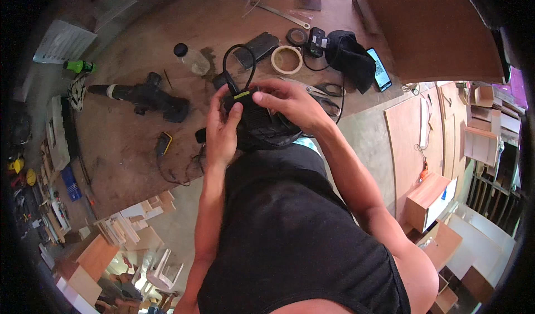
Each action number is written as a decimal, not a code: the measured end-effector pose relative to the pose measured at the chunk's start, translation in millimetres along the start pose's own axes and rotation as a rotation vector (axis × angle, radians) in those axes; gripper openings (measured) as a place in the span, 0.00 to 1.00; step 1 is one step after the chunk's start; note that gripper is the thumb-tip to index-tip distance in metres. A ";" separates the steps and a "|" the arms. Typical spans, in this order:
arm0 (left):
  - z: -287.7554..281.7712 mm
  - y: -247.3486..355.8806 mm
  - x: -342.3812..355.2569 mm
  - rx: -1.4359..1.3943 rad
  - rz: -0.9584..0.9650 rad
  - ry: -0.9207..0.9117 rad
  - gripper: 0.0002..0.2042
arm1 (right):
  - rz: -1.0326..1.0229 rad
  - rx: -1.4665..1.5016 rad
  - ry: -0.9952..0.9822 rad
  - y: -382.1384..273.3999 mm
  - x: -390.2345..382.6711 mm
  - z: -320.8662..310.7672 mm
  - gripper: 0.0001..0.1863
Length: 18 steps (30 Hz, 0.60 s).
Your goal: The person manipulates a small black electronic device, repeatedly opening and closing its casing, adjusting internal components, and handling a cable. The person also uses scissors to cut a cable segment.
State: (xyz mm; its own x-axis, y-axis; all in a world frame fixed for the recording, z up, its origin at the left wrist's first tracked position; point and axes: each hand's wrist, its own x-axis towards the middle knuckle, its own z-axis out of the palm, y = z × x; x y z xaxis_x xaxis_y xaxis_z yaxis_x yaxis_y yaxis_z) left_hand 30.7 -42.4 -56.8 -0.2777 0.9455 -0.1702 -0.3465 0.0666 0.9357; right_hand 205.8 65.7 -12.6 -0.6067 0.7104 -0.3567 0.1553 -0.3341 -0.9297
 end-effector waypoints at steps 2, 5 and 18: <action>-0.6 1.0 0.2 0.015 -0.021 -0.031 0.26 | 0.015 -0.051 -0.087 1.1 0.3 -5.7 0.27; -0.5 3.9 5.3 0.082 -0.024 -0.066 0.26 | 0.019 -0.088 -0.101 0.8 5.9 -12.5 0.25; -11.0 7.4 8.4 -0.003 -0.158 -0.144 0.19 | -0.015 0.118 -0.033 19.0 14.6 -13.3 0.17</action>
State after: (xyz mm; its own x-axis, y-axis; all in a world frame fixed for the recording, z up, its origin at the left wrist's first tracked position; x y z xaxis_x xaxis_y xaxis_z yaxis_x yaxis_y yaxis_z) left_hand 15.9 -37.5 -54.7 -0.0892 0.9592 -0.2683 -0.3786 0.2165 0.8999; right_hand 210.2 78.0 -36.7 -0.6340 0.6956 -0.3379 0.0541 -0.3960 -0.9166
